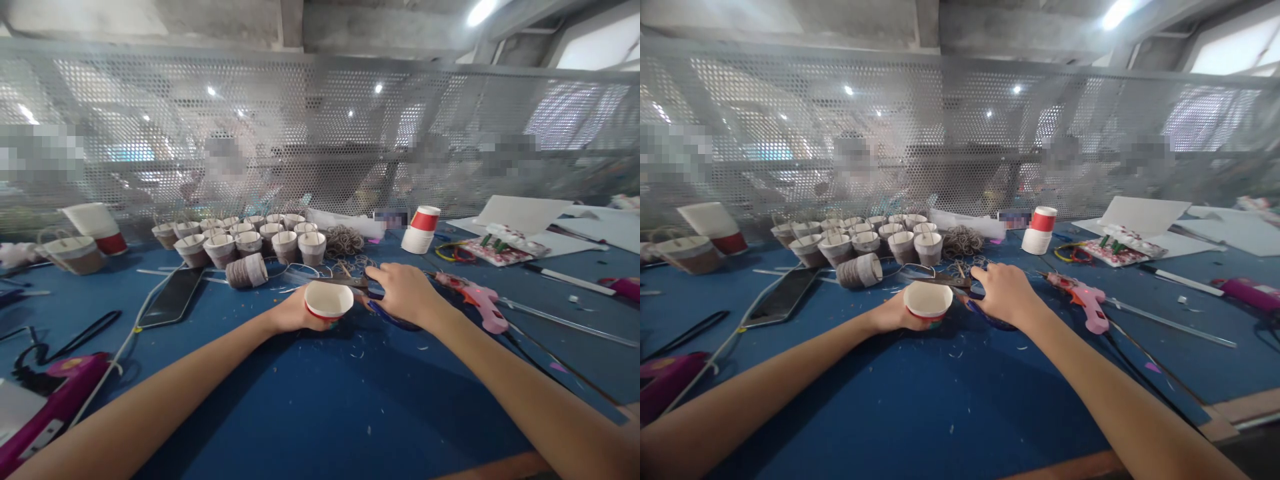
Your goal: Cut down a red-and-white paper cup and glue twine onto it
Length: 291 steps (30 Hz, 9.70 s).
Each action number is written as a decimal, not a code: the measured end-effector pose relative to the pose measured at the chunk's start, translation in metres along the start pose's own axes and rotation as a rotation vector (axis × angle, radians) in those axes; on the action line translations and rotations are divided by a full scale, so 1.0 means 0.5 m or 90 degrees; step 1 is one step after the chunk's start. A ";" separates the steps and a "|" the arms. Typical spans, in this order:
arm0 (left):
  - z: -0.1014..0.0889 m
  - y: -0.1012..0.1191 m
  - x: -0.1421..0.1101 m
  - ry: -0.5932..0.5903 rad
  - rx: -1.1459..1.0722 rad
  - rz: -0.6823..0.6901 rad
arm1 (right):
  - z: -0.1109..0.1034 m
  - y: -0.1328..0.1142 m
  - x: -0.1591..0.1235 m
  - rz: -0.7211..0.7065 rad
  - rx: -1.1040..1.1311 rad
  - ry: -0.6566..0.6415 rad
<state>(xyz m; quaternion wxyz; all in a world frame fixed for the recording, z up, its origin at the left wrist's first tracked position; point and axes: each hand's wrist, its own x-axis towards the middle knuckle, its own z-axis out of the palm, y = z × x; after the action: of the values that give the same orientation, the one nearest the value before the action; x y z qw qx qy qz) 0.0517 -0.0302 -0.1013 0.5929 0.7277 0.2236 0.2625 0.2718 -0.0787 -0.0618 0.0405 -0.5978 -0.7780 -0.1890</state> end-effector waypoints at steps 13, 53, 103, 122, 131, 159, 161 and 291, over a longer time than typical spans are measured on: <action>0.000 0.019 -0.004 -0.042 -0.032 -0.004 | 0.012 0.009 0.002 -0.028 0.019 0.024; -0.018 -0.018 0.004 0.106 -0.284 -0.026 | 0.037 0.012 0.018 0.232 0.353 -0.002; -0.016 -0.027 0.015 0.298 -0.135 0.060 | 0.049 -0.018 0.008 0.161 0.355 -0.014; -0.007 -0.021 0.013 0.289 -0.025 0.077 | 0.029 0.000 0.009 0.150 0.200 0.059; -0.006 -0.029 0.014 0.194 0.035 0.102 | 0.028 -0.003 0.005 0.099 0.137 0.060; -0.025 -0.031 0.017 0.078 0.236 0.065 | 0.001 0.023 0.007 0.038 0.069 -0.050; -0.025 -0.029 0.014 0.090 0.271 0.063 | -0.003 0.023 0.010 0.034 0.061 -0.055; -0.062 -0.019 0.040 -0.232 0.088 0.037 | -0.002 0.041 0.067 -0.136 -0.023 -0.077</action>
<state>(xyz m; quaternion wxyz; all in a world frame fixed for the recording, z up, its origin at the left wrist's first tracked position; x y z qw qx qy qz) 0.0467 0.0078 -0.1035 0.5646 0.8082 0.1086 0.1276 0.2815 -0.0438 -0.0462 -0.0374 -0.5223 -0.8349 -0.1695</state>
